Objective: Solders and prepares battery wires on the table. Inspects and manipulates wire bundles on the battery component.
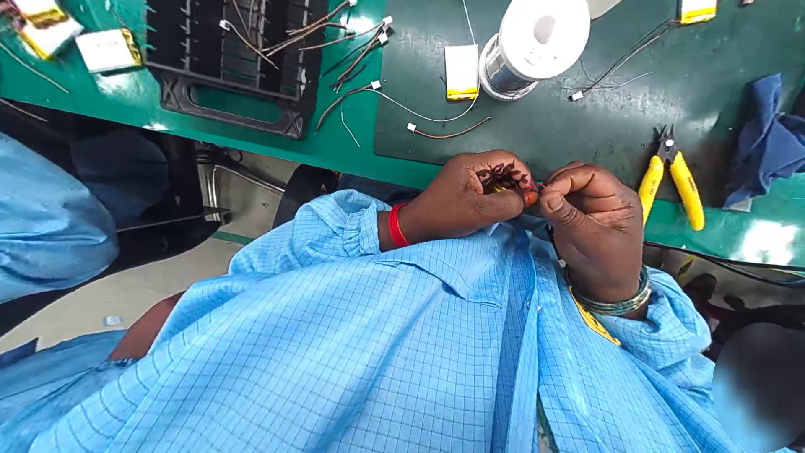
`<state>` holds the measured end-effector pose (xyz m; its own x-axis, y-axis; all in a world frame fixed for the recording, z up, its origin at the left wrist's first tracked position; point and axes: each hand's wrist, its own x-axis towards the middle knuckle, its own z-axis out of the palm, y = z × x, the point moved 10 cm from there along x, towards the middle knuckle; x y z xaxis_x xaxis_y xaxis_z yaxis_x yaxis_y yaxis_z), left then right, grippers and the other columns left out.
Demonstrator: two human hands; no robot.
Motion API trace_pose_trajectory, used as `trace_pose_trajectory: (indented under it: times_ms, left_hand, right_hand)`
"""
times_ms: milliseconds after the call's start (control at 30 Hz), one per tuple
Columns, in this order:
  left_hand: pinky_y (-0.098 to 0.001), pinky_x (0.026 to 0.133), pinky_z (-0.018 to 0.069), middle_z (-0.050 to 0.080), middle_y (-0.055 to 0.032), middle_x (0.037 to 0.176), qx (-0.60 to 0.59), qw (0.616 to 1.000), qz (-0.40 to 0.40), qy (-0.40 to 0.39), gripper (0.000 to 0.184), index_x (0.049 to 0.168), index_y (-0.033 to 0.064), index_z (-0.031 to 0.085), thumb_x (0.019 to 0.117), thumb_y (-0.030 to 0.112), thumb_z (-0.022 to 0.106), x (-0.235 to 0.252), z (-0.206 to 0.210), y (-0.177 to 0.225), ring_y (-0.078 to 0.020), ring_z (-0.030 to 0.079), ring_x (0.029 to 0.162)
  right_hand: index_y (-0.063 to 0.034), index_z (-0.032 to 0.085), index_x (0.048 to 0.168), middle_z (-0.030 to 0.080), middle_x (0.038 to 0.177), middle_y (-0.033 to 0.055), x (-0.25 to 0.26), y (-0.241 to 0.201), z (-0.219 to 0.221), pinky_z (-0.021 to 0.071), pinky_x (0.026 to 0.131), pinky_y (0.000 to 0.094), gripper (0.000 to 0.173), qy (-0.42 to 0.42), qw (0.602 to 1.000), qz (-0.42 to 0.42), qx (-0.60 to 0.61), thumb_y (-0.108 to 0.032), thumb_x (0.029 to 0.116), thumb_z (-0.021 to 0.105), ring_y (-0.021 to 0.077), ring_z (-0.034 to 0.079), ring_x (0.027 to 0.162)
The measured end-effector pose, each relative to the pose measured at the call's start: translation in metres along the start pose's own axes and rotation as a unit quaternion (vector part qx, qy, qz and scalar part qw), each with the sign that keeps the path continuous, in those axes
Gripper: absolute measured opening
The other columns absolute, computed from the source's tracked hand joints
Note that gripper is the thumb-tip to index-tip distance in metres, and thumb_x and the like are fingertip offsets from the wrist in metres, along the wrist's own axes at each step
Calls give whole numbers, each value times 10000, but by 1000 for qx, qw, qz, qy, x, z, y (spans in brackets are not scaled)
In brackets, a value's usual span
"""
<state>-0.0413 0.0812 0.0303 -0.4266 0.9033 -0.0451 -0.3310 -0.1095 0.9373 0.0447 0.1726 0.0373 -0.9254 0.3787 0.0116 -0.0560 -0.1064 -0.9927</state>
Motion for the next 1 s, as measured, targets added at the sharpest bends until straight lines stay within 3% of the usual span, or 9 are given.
trace_pose_trajectory:
  times_ms: [67, 167, 300, 367, 433, 567, 733, 800, 1000]
  left_hand:
    - [-124, 618, 485, 617, 41, 748, 24, 999, 36, 22, 83, 892, -29, 639, 856, -78, 582, 0, -6, 5, 48, 564, 670]
    - [-134, 595, 506, 621, 49, 739, 48, 997, 22, 56, 90, 905, -10, 640, 863, -74, 594, -1, -15, 5, 39, 575, 637]
    - [-138, 597, 517, 626, 79, 749, 30, 997, -13, 73, 116, 915, 35, 638, 895, -67, 585, -1, -24, 2, 36, 589, 644]
    - [-135, 594, 518, 624, 93, 742, 13, 997, -24, 75, 138, 902, 55, 630, 901, -71, 575, 0, -25, 0, 41, 589, 641]
    - [-139, 595, 524, 628, 86, 737, 5, 997, -36, 73, 140, 903, 55, 629, 909, -73, 574, 1, -27, -1, 33, 594, 635]
    - [-138, 579, 536, 636, 75, 742, 1, 996, -62, 68, 131, 920, 47, 624, 919, -77, 582, 2, -27, -3, 26, 609, 625]
    - [-154, 589, 531, 628, 48, 738, -4, 997, -49, 56, 109, 917, 10, 633, 895, -82, 578, 1, -21, -1, 12, 594, 625]
    - [-146, 588, 508, 614, 32, 739, 4, 998, -26, 65, 78, 881, -21, 628, 868, -88, 590, -2, -22, 7, 20, 572, 632]
    - [-140, 630, 458, 616, 10, 768, 18, 996, 43, 73, 27, 873, -61, 639, 862, -64, 615, -11, -28, 24, 37, 554, 692]
  right_hand:
    - [-195, 684, 988, 647, 876, -129, 3, 1, 3, 543, 700, 159, 72, 5, 1000, -1, -10, -126, 978, 669, -23, 614, 752]
    - [-197, 658, 1001, 622, 831, -144, 7, -2, -3, 518, 648, 148, 91, 39, 997, -15, -63, -117, 1006, 613, -34, 585, 699]
    - [-199, 673, 928, 653, 864, -157, 8, -8, -12, 533, 696, 148, 248, 69, 988, -27, -132, -232, 1092, 489, -43, 619, 772]
    - [-120, 701, 937, 653, 920, -102, 8, -14, -10, 536, 748, 171, 221, 67, 983, -52, -164, -187, 1068, 535, -17, 622, 842]
    - [-24, 700, 1054, 656, 1007, -27, 10, -19, -3, 550, 776, 177, 131, 47, 979, -71, -188, -122, 1000, 633, 7, 628, 885]
    - [74, 664, 1182, 675, 1085, 73, 12, -28, 10, 565, 843, 195, 268, 19, 967, -108, -231, -67, 955, 680, 49, 652, 945]
    - [12, 709, 1006, 684, 985, 54, 11, -36, 15, 555, 854, 198, 106, 8, 943, -155, -294, -78, 972, 663, 46, 654, 936]
    - [-24, 701, 984, 689, 960, 45, 12, -35, 18, 556, 843, 210, 141, -5, 933, -164, -321, -149, 1006, 640, 42, 658, 919]
    - [43, 661, 939, 664, 866, 148, 15, -46, 41, 485, 803, 181, 262, -51, 894, -222, -385, -184, 1042, 581, 98, 621, 864]
